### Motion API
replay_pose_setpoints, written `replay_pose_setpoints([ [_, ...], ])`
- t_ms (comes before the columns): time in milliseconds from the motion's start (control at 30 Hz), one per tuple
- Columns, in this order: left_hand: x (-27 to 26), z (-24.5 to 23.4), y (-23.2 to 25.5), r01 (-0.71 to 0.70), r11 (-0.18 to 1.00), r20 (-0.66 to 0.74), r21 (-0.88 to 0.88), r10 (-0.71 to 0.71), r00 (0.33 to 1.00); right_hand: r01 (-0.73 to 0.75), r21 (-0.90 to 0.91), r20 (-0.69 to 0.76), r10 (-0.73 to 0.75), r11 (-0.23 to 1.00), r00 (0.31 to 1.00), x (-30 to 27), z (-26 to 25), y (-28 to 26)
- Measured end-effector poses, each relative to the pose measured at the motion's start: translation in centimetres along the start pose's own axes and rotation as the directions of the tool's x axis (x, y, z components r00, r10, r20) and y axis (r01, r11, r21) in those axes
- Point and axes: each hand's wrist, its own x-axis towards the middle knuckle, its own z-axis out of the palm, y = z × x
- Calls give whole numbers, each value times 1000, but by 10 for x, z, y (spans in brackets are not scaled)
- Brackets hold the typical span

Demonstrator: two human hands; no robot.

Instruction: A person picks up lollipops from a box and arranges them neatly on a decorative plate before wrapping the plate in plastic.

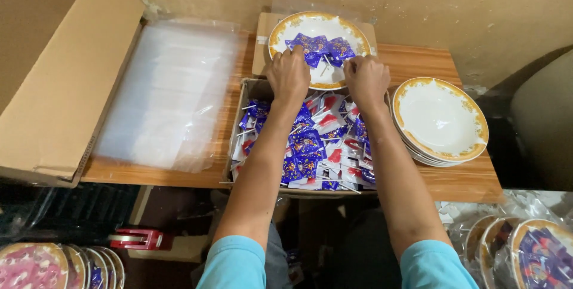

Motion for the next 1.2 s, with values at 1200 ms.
replay_pose_setpoints([
  [1200,-26,-89,-61,199,980,518,-19,-161,840,-69,480,404,-151,874,902,-64,-109,12],
])
